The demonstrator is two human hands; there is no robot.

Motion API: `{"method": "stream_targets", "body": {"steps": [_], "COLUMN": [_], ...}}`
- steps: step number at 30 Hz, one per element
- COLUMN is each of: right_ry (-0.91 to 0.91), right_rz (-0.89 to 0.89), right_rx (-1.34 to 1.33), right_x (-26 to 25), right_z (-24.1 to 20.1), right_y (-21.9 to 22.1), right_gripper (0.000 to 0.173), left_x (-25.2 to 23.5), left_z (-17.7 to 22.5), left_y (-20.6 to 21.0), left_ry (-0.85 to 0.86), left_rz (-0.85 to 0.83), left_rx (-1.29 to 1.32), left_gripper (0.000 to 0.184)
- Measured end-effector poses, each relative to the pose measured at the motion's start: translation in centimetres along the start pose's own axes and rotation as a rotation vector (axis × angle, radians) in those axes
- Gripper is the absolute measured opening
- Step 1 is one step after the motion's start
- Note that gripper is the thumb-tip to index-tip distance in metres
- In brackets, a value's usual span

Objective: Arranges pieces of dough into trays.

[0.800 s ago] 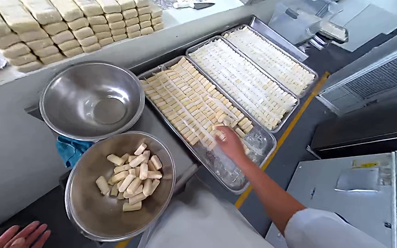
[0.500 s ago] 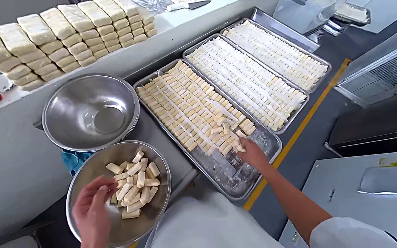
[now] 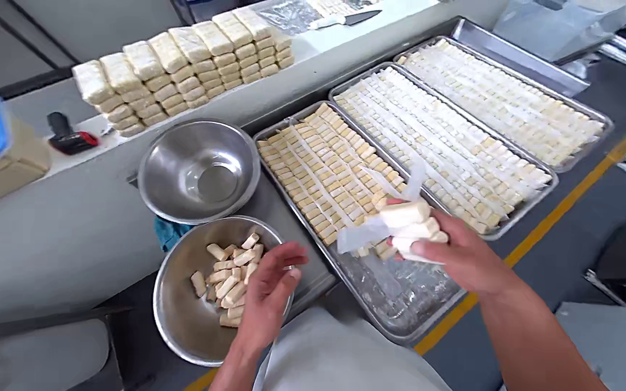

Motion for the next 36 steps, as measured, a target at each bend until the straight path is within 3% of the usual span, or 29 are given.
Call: {"method": "stream_targets", "body": {"steps": [3, 6, 8, 11, 13, 16, 18, 21, 23, 27, 30, 32, 36], "right_ry": [-0.182, -0.476, -0.373, 0.001, 0.12, 0.073, -0.01, -0.066, 0.017, 0.331, 0.389, 0.38, 0.275], "right_rz": [-0.173, -0.323, -0.445, -0.463, -0.462, -0.421, -0.347, -0.261, -0.295, -0.526, -0.618, -0.571, -0.357], "right_rx": [0.482, 0.758, 0.598, 0.193, 0.055, 0.273, 0.459, 0.484, 0.311, -0.233, -0.437, -0.434, -0.101], "right_x": [-2.9, -4.4, -5.2, -6.9, -7.1, -7.3, -7.5, -7.4, -7.2, -6.2, -6.3, -6.7, -7.4], "right_z": [-1.5, -1.1, 0.1, 3.8, 5.5, 6.0, 5.7, 5.8, 6.2, 6.1, 6.4, 6.9, 7.5], "right_y": [8.6, 17.5, 20.4, 21.9, 23.2, 24.6, 25.3, 26.2, 26.6, 27.5, 27.3, 26.8, 26.9], "right_gripper": [0.063, 0.064, 0.069, 0.071, 0.047, 0.032, 0.033, 0.034, 0.033, 0.028, 0.028, 0.025, 0.031], "left_x": [0.7, 2.1, 3.4, 5.7, 6.6, 7.9, 8.7, 9.8, 10.2, 9.9, 9.2, 8.7, 8.6], "left_z": [0.0, -1.1, -1.4, -2.0, -2.3, -3.0, -2.9, -2.2, -2.6, -4.6, -5.0, -4.9, -4.9], "left_y": [-1.4, -4.3, -6.7, -9.1, -10.1, -11.5, -12.4, -14.1, -15.5, -17.0, -16.8, -16.9, -16.6], "left_ry": [-0.17, -0.389, -0.395, -0.308, -0.265, -0.242, -0.233, -0.199, -0.223, -0.27, -0.238, -0.223, -0.269], "left_rz": [-0.039, 0.117, 0.274, 0.356, 0.385, 0.482, 0.559, 0.683, 0.716, 0.673, 0.608, 0.587, 0.485], "left_rx": [0.078, 0.213, 0.265, 0.344, 0.268, -0.031, -0.26, -0.479, -0.472, -0.303, -0.158, -0.132, -0.238], "left_gripper": [0.063, 0.043, 0.028, 0.028, 0.027, 0.025, 0.027, 0.029, 0.032, 0.031, 0.036, 0.038, 0.056]}}
Point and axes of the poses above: each hand's wrist, its own x-axis away from the middle knuckle, its own y-axis out of the palm, z = x × y, the point moved 6 cm from there along -x, towards the middle knuckle, and after that the axes turned 1 degree about x, right-handed, at the moved point
